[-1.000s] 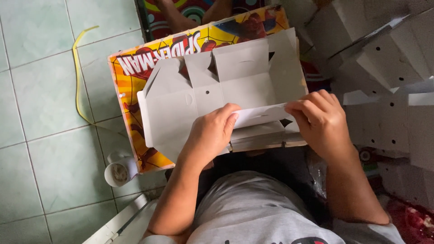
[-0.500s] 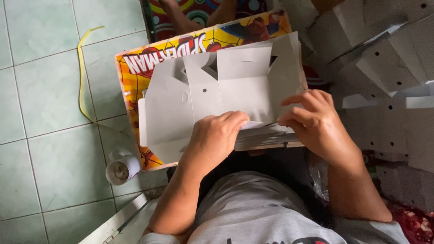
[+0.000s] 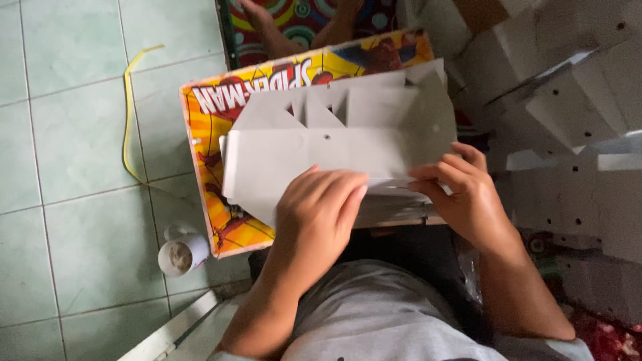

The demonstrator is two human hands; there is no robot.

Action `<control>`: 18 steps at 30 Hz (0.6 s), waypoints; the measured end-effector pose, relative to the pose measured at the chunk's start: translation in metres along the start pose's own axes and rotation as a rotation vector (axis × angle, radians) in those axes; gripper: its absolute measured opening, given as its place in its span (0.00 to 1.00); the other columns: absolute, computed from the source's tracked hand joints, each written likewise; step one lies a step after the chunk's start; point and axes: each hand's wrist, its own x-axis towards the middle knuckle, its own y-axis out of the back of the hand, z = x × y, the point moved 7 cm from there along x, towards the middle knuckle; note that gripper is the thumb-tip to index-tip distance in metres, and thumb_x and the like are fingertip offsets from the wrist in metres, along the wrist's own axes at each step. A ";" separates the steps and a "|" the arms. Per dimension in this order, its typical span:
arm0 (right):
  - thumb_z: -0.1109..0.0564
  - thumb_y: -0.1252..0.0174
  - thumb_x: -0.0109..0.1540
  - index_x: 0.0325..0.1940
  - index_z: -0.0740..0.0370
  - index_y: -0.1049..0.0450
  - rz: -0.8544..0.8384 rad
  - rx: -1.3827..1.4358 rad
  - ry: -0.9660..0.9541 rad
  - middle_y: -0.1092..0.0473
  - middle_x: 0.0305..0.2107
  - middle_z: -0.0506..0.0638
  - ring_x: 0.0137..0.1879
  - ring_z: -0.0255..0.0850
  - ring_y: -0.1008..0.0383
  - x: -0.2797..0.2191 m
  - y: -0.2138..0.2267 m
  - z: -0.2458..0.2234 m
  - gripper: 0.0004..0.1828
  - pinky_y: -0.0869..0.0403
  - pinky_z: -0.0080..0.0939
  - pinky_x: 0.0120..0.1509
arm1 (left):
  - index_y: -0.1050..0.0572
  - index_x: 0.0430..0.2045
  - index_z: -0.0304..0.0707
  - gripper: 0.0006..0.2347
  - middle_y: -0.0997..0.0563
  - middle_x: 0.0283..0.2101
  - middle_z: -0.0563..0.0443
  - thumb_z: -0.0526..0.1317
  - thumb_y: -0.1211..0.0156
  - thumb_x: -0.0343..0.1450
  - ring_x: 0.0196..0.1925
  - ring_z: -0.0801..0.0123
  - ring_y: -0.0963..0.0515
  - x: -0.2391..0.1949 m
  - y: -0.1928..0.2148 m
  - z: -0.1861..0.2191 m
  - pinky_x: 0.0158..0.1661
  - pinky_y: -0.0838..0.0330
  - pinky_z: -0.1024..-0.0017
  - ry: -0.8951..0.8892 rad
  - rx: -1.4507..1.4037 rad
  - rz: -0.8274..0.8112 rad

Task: The person sits on the floor and repeatedly folds flat white cardboard pieces into small boxes. They fold the side flaps, tuck tabs into slots, and place each completed box into a stack to the right. The work area includes a Spider-Man themed box and a pile of flat blanks.

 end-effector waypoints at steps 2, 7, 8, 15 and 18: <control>0.64 0.29 0.57 0.38 0.53 0.18 0.052 0.029 -0.040 0.28 0.23 0.46 0.33 0.43 0.25 0.000 0.007 0.007 0.09 0.37 0.60 0.74 | 0.19 0.40 0.45 0.05 0.16 0.37 0.55 0.35 0.36 0.73 0.39 0.60 0.15 -0.009 0.030 0.017 0.52 0.23 0.59 -0.070 0.042 0.189; 0.65 0.36 0.66 0.42 0.57 0.25 0.151 0.397 -0.248 0.27 0.38 0.44 0.43 0.31 0.30 -0.006 0.021 0.021 0.06 0.42 0.55 0.87 | 0.28 0.40 0.31 0.06 0.26 0.24 0.49 0.34 0.52 0.77 0.23 0.68 0.23 -0.045 0.050 0.005 0.29 0.27 0.75 0.029 -0.241 0.422; 0.65 0.36 0.66 0.42 0.57 0.25 0.151 0.396 -0.245 0.27 0.38 0.44 0.43 0.31 0.30 -0.006 0.023 0.021 0.06 0.42 0.55 0.87 | 0.28 0.40 0.31 0.06 0.26 0.24 0.49 0.34 0.52 0.77 0.23 0.68 0.23 -0.050 0.042 0.004 0.29 0.27 0.75 0.029 -0.241 0.425; 0.63 0.36 0.66 0.44 0.57 0.27 0.207 0.509 -0.293 0.29 0.36 0.43 0.46 0.29 0.31 -0.009 0.028 0.017 0.07 0.37 0.50 0.87 | 0.37 0.61 0.33 0.16 0.16 0.30 0.53 0.39 0.48 0.79 0.29 0.74 0.14 -0.040 -0.001 -0.026 0.32 0.18 0.76 0.215 -0.109 0.148; 0.65 0.35 0.66 0.42 0.56 0.28 0.209 0.383 -0.217 0.27 0.37 0.45 0.45 0.32 0.29 -0.004 0.028 0.005 0.08 0.38 0.55 0.85 | 0.26 0.47 0.38 0.08 0.16 0.32 0.54 0.39 0.44 0.77 0.28 0.72 0.17 -0.027 0.005 -0.027 0.32 0.23 0.75 0.177 -0.038 0.184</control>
